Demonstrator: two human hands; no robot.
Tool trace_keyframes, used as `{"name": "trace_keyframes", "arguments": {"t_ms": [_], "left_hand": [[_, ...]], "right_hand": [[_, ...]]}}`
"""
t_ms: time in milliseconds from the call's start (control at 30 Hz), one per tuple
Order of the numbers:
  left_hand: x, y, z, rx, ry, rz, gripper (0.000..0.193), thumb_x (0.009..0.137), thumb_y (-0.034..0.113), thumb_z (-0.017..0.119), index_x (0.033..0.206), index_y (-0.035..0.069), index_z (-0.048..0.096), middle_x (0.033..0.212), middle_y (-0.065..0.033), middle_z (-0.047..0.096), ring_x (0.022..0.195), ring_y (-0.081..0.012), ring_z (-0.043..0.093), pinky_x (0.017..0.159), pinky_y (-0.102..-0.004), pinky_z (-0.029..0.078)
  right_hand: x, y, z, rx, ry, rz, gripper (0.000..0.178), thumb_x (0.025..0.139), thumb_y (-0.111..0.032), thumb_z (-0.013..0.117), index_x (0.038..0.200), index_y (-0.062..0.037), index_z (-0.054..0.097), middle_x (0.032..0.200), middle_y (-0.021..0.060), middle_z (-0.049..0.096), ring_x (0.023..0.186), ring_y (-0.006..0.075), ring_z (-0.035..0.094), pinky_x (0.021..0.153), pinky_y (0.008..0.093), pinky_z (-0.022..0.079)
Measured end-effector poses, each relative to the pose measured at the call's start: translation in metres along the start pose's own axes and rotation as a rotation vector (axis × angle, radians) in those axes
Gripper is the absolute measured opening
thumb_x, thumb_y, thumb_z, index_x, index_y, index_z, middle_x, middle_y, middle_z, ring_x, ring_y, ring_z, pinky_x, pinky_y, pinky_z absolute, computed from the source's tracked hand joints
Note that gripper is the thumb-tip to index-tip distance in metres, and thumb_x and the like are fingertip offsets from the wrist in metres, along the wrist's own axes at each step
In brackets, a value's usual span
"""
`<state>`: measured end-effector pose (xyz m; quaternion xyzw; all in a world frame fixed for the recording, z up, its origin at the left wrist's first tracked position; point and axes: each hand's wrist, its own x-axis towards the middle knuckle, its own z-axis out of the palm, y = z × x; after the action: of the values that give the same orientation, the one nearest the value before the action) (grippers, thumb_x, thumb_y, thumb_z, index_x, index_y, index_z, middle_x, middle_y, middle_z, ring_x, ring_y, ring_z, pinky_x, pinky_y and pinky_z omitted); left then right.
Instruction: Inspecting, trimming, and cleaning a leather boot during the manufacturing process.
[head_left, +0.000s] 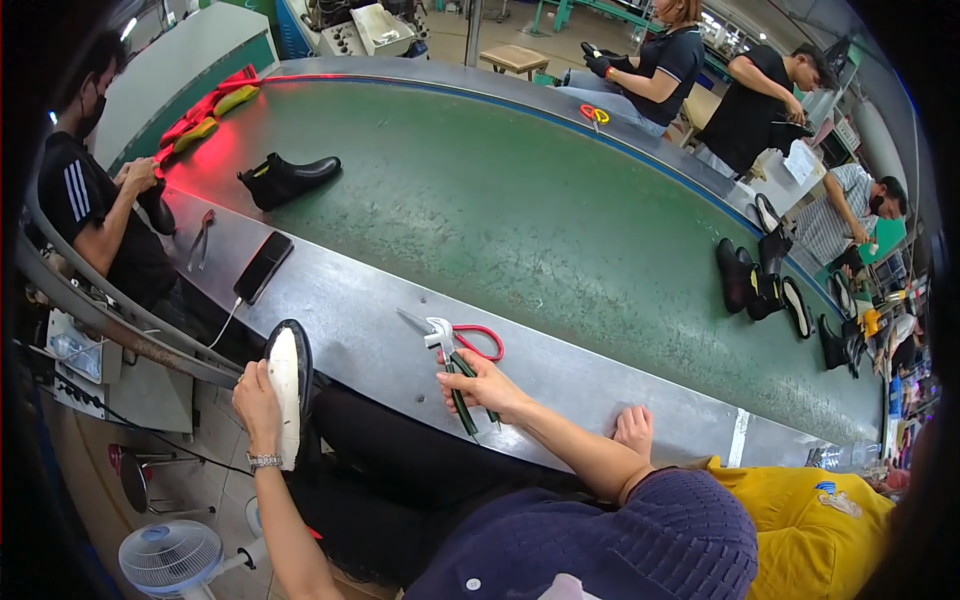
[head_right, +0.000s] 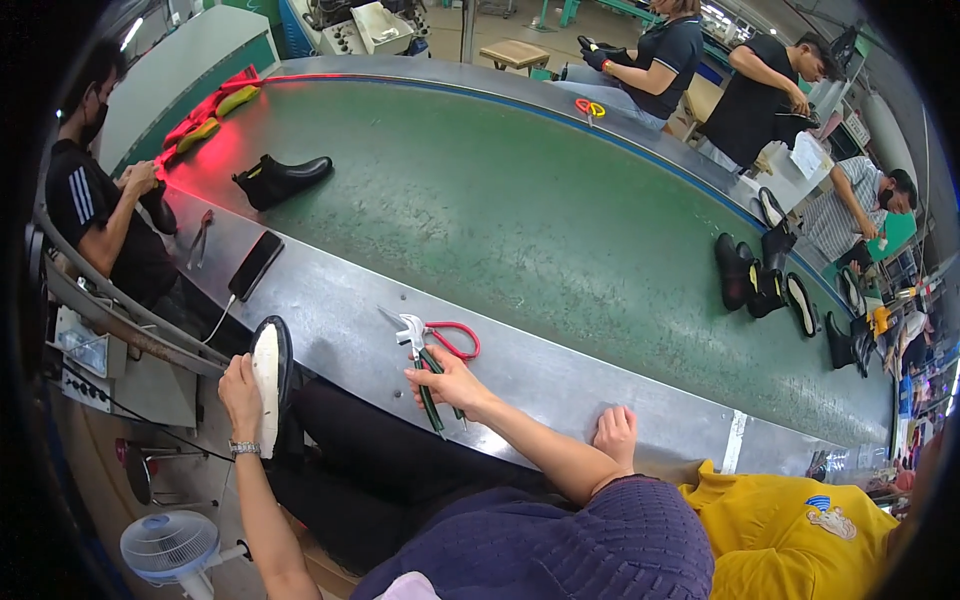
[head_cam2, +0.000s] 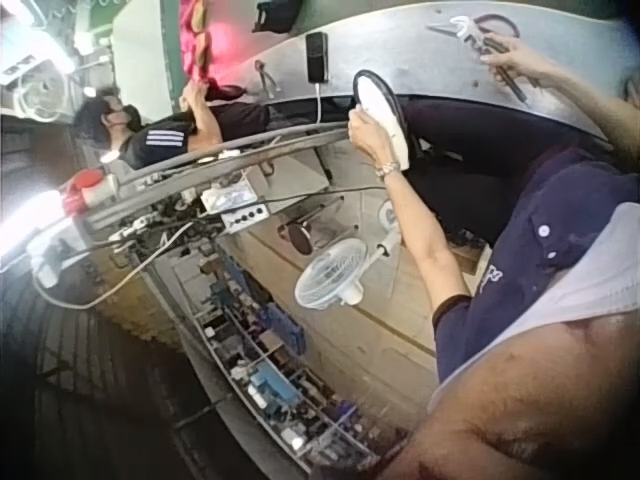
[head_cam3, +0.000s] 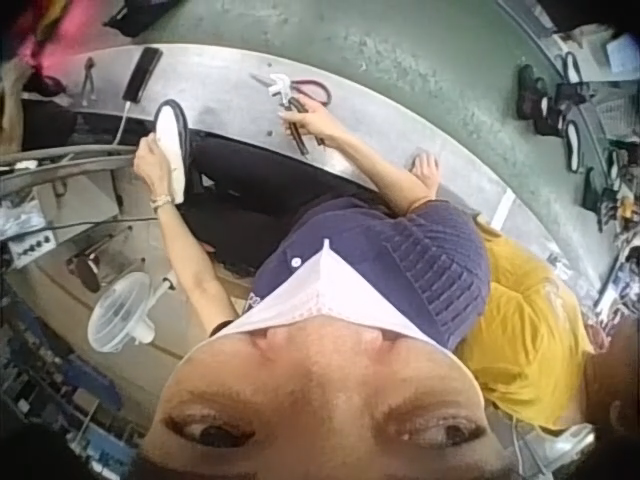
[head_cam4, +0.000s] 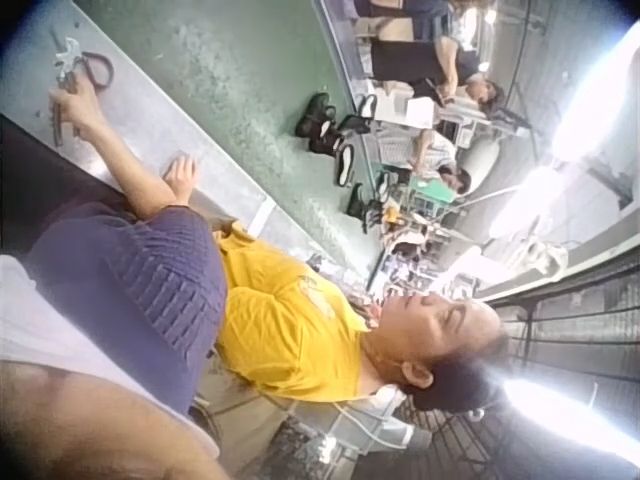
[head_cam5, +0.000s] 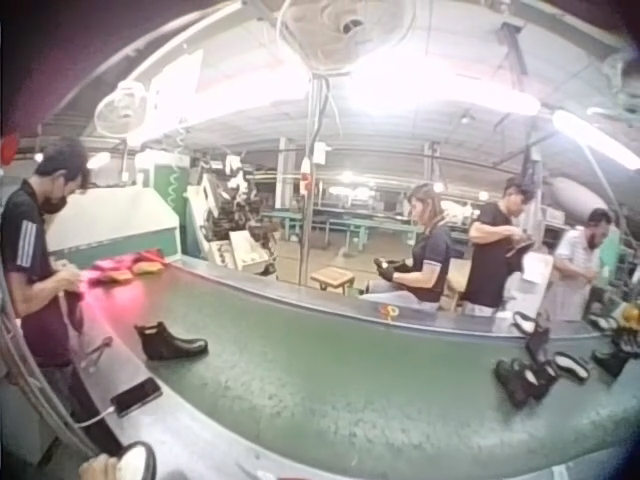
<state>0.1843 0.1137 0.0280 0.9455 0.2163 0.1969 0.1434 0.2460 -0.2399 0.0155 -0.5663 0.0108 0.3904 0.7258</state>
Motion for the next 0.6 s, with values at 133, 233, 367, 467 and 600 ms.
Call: {"name": "trace_keyframes", "arguments": {"t_ms": [133, 233, 367, 467, 600], "left_hand": [[0.004, 0.0, 0.005, -0.323, -0.044, -0.171, 0.034, 0.09, 0.03, 0.06, 0.1, -0.003, 0.065, 0.085, -0.0153, 0.067, 0.078, -0.0257, 0.062, 0.073, -0.0365, 0.048], [0.007, -0.032, 0.017, -0.438, -0.099, -0.21, 0.041, 0.089, 0.027, 0.065, 0.115, -0.005, 0.061, 0.1, -0.0115, 0.068, 0.087, -0.0166, 0.061, 0.08, -0.0305, 0.047], [0.011, -0.027, 0.015, -0.593, -0.162, -0.331, 0.047, 0.09, 0.03, 0.063, 0.121, -0.005, 0.06, 0.101, -0.014, 0.068, 0.087, -0.0144, 0.06, 0.077, -0.0278, 0.047], [0.012, -0.024, 0.014, -0.507, -0.175, -0.175, 0.045, 0.094, 0.031, 0.058, 0.119, -0.006, 0.06, 0.098, -0.0168, 0.069, 0.085, -0.0182, 0.063, 0.076, -0.0303, 0.048], [0.011, -0.012, 0.009, -0.234, -0.071, 0.01, 0.041, 0.098, 0.029, 0.047, 0.111, -0.007, 0.063, 0.094, -0.0253, 0.067, 0.083, -0.0349, 0.066, 0.073, -0.039, 0.048]], "right_hand": [[0.006, 0.008, 0.001, 0.012, -0.013, -0.015, 0.033, 0.089, -0.02, 0.067, 0.114, -0.0074, 0.048, 0.081, 0.0042, 0.057, 0.067, 0.0139, 0.06, 0.061, 0.0296, 0.053], [0.011, 0.015, 0.008, 0.02, -0.046, 0.027, 0.03, 0.089, -0.018, 0.066, 0.11, -0.008, 0.047, 0.081, 0.0045, 0.058, 0.066, 0.0133, 0.06, 0.059, 0.0291, 0.052], [0.013, 0.021, 0.004, 0.072, -0.027, 0.055, 0.03, 0.09, -0.017, 0.065, 0.111, -0.0082, 0.046, 0.082, 0.0029, 0.057, 0.069, 0.0123, 0.058, 0.061, 0.0292, 0.052], [0.017, 0.027, -0.002, 0.08, -0.029, 0.069, 0.031, 0.091, -0.016, 0.064, 0.114, -0.0072, 0.045, 0.085, 0.0037, 0.058, 0.069, 0.0124, 0.058, 0.061, 0.0312, 0.053], [0.018, 0.031, -0.005, 0.076, -0.023, 0.096, 0.033, 0.091, -0.019, 0.064, 0.115, -0.007, 0.044, 0.081, 0.0023, 0.056, 0.069, 0.0116, 0.057, 0.061, 0.03, 0.051]]}}
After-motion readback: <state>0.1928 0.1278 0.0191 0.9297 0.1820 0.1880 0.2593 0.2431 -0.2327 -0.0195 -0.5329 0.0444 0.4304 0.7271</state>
